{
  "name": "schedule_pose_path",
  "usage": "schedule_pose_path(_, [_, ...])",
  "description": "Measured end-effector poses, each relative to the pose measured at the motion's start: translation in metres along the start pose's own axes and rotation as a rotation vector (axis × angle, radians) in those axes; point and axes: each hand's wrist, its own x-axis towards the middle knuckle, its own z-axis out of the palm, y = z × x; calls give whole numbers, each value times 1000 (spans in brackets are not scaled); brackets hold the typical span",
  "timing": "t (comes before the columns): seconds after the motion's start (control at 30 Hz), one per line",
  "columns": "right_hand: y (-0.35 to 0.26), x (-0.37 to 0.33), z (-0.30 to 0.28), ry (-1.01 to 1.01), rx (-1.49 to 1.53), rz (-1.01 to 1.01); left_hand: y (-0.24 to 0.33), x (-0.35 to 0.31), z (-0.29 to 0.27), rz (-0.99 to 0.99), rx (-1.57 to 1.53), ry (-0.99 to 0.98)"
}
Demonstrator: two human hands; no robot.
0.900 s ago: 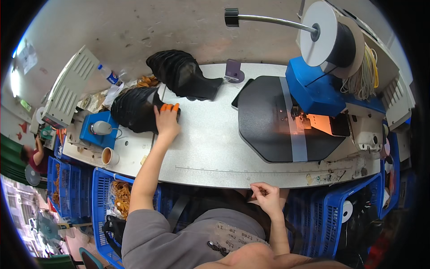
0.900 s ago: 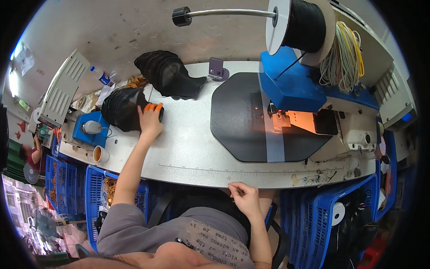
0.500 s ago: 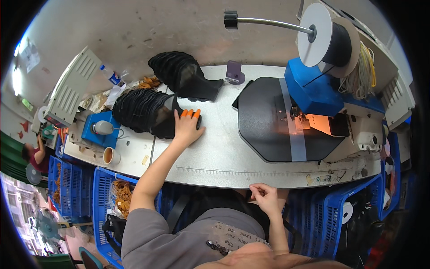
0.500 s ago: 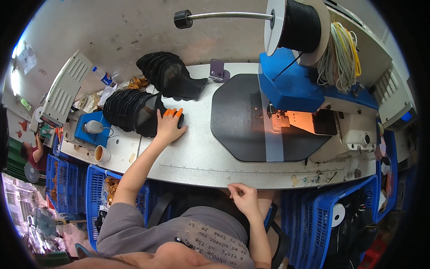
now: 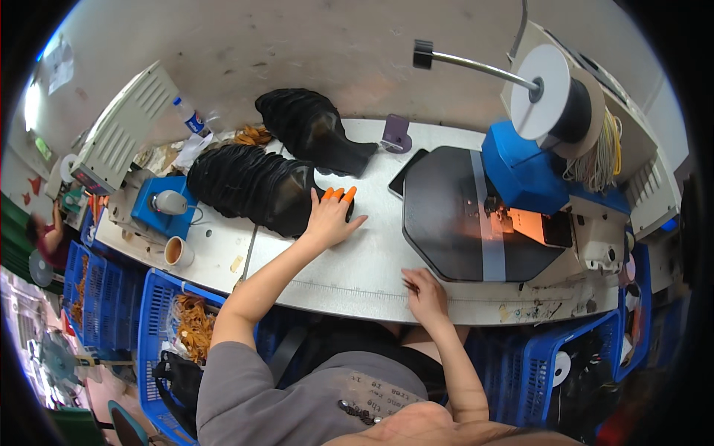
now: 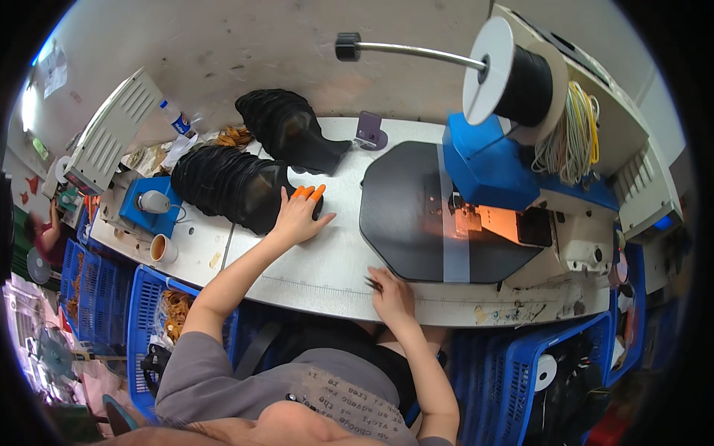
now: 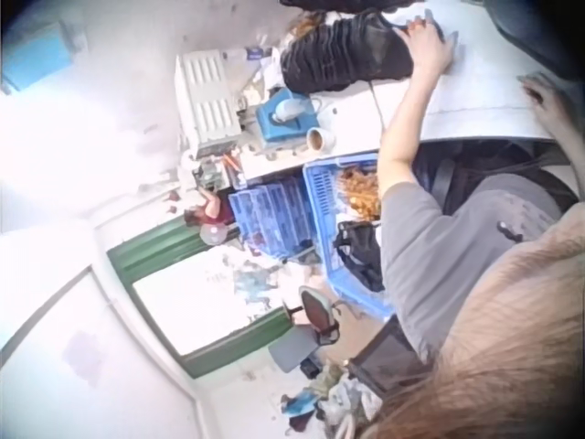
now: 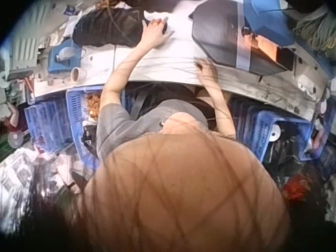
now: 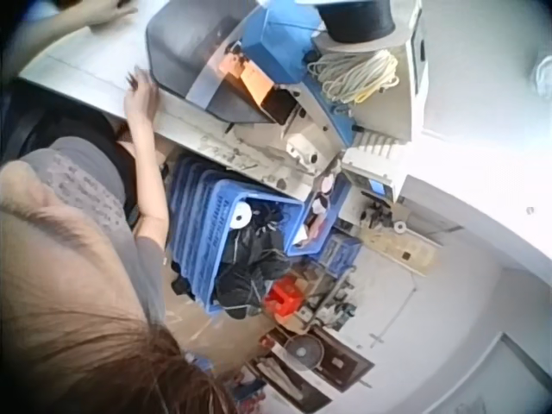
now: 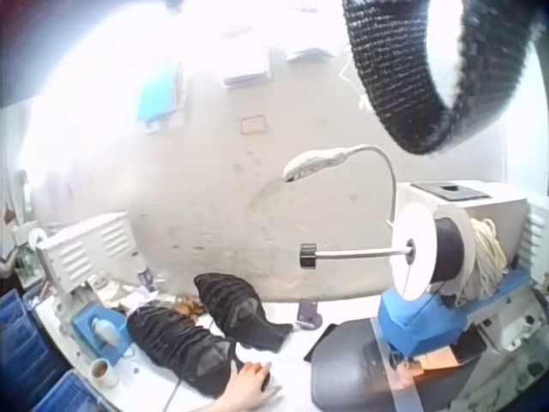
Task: The person uses a sewing machine to stitch the upper part of black boots. They guide the boot through the machine, pausing occasionally to adjust the fabric and trim threads. The person handles multiple boots from a stack on the table, feeding them into the machine one by one.
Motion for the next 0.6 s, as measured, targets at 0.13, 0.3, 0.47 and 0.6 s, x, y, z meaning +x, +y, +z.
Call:
schedule_pose_path(0.13, [63,67,46,82,-373,-147,3,4,-7,12,-4,0])
schedule_pose_path(0.3, [118,153,64,126,-618,-185,7,13,-8,60,-62,102])
schedule_pose_path(0.47, [130,191,79,63,-682,-184,1,19,-27,120,-117,150])
schedule_pose_path(0.6, [153,180,57,60,-714,-161,-8,37,-64,209,-136,328])
